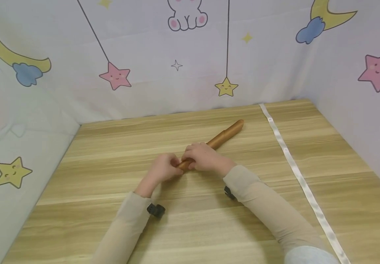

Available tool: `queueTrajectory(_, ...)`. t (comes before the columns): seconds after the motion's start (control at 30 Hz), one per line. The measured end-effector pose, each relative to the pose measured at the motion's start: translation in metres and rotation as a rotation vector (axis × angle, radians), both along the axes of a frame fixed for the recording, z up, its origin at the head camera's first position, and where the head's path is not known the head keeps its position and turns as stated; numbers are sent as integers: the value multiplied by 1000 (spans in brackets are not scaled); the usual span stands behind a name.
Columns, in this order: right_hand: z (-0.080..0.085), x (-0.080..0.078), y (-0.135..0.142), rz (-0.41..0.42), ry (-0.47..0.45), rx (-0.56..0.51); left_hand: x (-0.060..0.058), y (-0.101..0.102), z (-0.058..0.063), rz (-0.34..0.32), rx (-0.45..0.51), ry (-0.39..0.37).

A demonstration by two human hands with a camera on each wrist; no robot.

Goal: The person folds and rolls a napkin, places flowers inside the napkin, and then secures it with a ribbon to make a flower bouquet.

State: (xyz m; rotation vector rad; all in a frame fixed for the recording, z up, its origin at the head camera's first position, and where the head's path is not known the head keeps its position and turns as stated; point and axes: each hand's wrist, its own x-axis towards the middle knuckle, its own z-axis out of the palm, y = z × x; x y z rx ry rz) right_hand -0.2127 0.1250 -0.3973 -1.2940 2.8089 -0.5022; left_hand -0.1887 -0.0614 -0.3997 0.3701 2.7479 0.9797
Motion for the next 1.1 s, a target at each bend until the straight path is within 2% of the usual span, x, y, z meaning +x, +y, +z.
queueTrajectory(0.17,1,2,-2,27,22,17,-1,-6,0,25,76,-97)
queueTrajectory(0.4,0,3,-1,25,-17,15,1,-9,0,26,103,-170)
queueTrajectory(0.57,-5,3,2,17,-25,-58,5,-10,-1,57,106,-231)
queueTrajectory(0.67,-6,4,4,0,-37,-114,8,-9,-2,55,126,-267)
queueTrajectory(0.77,-6,6,4,-34,-84,-141,11,-8,-3,32,151,-311)
queueTrajectory(0.93,-5,14,3,-106,-220,-175,17,-5,-4,-1,210,-412)
queueTrajectory(1.1,-4,21,0,-126,-294,-228,20,-2,-6,-47,239,-465)
